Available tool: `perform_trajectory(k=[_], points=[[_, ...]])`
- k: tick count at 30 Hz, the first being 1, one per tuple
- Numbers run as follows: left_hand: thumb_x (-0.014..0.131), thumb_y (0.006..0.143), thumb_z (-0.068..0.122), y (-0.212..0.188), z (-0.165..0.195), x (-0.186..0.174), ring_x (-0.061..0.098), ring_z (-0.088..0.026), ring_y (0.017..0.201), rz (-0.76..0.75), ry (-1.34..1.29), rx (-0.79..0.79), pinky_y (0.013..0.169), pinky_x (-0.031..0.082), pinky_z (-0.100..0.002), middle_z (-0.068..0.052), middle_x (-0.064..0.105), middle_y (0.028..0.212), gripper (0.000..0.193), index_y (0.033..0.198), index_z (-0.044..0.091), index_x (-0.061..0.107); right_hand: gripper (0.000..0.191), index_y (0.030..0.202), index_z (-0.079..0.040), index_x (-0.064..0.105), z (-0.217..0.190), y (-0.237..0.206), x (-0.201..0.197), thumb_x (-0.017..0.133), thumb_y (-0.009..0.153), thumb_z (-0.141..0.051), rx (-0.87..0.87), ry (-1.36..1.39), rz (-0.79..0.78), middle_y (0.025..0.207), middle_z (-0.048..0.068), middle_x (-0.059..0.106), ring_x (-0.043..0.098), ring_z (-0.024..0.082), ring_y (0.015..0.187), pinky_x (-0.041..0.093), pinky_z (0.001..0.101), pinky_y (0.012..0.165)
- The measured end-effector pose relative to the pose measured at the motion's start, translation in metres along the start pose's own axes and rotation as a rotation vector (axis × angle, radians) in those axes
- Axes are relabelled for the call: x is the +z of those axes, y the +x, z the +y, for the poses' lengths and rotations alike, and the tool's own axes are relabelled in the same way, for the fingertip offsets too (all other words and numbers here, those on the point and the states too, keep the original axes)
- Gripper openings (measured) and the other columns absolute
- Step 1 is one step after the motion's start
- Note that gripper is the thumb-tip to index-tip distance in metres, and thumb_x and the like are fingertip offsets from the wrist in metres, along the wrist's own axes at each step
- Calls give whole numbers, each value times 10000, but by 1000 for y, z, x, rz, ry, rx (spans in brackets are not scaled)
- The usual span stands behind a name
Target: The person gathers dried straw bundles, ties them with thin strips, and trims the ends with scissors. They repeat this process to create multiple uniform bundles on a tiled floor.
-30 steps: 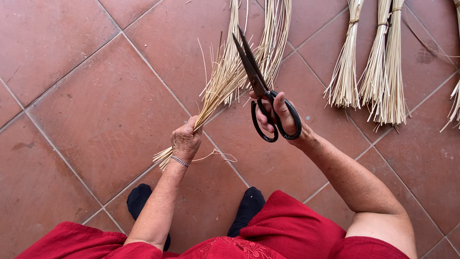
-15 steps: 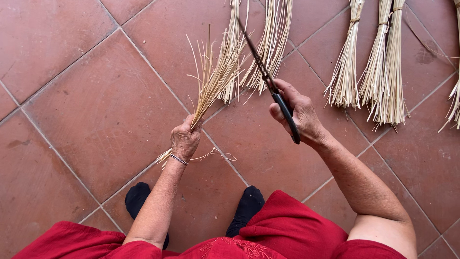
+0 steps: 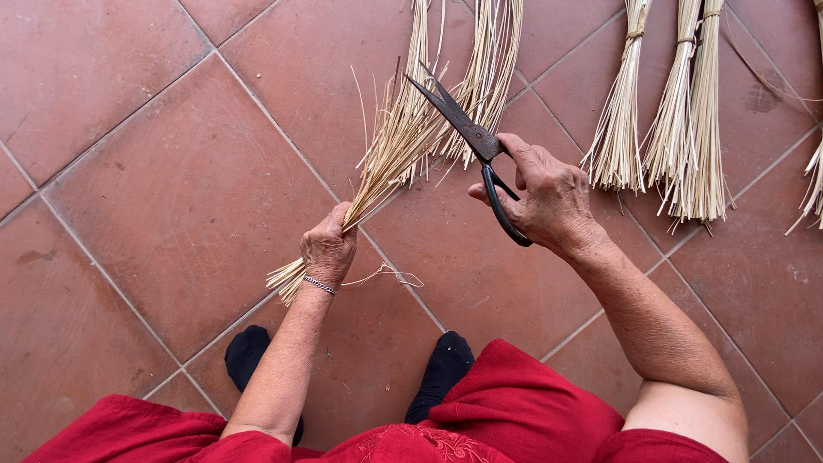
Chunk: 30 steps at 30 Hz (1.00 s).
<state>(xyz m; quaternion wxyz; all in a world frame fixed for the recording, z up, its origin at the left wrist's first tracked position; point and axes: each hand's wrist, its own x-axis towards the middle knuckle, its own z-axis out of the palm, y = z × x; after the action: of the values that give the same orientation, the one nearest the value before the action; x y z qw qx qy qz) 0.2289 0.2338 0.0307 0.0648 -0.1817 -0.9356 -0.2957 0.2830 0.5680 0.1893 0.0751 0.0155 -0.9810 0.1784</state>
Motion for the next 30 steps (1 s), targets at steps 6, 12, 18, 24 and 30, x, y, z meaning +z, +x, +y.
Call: perform_trajectory(k=[6, 12, 18, 24, 30], points=[[630, 1037, 332, 1, -3, -1, 757, -282, 775, -12, 20, -13, 628, 598, -417, -73, 771, 897, 213, 1176, 175, 670, 610, 1344, -62, 621, 4, -4, 6, 667, 992, -558, 12, -7, -88, 667, 3, 648, 653, 109, 553, 531, 302, 464], [645, 1021, 334, 3, 1, 0, 747, -285, 722, -46, -20, -81, 605, 583, -431, -81, 749, 811, 220, 1164, 171, 681, 693, 1420, -24, 574, 4, -9, 9, 670, 995, -561, -134, 175, 47, 774, 36, 711, 702, 112, 646, 594, 272, 562], [641, 1034, 333, 5, 0, -2, 737, -284, 692, -48, -23, -82, 586, 571, -436, -72, 734, 770, 204, 1151, 170, 676, 790, 1461, -66, 543, -3, -10, -3, 723, 899, -591, -76, 264, -57, 763, 24, 590, 625, 114, 647, 553, 303, 559], [649, 1034, 341, 4, -2, -1, 737, -287, 692, -56, -17, -89, 587, 569, -440, -77, 726, 750, 210, 1161, 177, 681, 792, 1470, -101, 541, -6, -7, -6, 749, 889, -596, -41, 217, -50, 811, 21, 568, 599, 110, 694, 534, 320, 584], [658, 1026, 348, 3, -4, 1, 740, -293, 712, -40, -27, -103, 592, 574, -437, -86, 733, 768, 231, 1182, 178, 684, 781, 1462, -112, 558, -1, -10, -10, 749, 894, -612, -51, 203, -2, 790, 7, 560, 588, 112, 676, 526, 323, 579]])
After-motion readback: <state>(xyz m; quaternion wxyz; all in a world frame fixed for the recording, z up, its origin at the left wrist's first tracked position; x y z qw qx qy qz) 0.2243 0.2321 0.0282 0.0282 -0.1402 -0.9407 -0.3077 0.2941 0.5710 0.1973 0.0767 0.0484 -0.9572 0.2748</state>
